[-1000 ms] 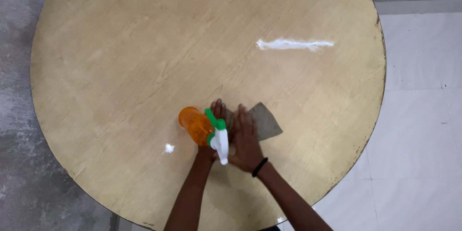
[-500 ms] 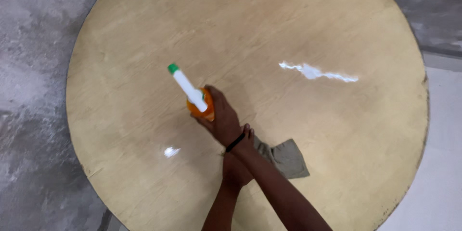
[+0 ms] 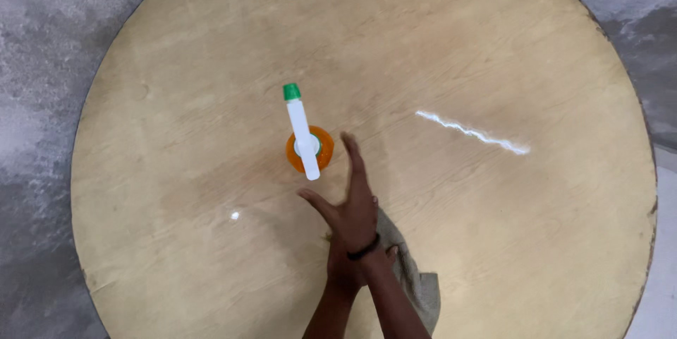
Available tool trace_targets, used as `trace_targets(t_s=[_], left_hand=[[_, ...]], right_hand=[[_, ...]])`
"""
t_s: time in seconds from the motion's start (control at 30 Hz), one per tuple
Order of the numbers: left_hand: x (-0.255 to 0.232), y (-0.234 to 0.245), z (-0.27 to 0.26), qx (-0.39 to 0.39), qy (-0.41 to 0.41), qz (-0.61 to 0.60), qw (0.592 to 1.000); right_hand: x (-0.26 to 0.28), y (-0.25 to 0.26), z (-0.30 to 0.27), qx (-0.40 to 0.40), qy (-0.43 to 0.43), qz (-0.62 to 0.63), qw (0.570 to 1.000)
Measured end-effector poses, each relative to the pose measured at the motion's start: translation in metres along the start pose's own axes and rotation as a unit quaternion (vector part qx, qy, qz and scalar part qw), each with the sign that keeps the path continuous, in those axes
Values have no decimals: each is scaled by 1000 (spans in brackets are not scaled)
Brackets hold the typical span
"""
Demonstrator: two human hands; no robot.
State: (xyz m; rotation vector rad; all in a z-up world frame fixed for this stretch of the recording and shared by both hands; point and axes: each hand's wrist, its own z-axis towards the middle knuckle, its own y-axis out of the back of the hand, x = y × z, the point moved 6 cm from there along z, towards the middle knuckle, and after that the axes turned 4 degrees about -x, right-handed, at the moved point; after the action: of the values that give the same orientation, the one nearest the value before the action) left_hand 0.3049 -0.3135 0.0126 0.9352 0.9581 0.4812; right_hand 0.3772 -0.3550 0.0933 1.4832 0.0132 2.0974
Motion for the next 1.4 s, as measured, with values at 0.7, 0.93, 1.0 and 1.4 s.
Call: trace_targets(t_s=[0.7, 0.93, 1.0, 1.4], left_hand=[[5, -6, 12, 59, 8, 38, 997], [10, -14, 13, 51, 5, 73, 996], [7, -11, 0, 51, 20, 57, 997], [5, -11, -3, -46, 76, 64, 994]], right_hand=[[-131, 108, -165, -25, -234, -420, 877], [-150, 91, -95, 63, -136, -402, 903], [-143, 98, -106, 94, -123, -385, 910], [-146, 82, -82, 143, -28, -472, 870]])
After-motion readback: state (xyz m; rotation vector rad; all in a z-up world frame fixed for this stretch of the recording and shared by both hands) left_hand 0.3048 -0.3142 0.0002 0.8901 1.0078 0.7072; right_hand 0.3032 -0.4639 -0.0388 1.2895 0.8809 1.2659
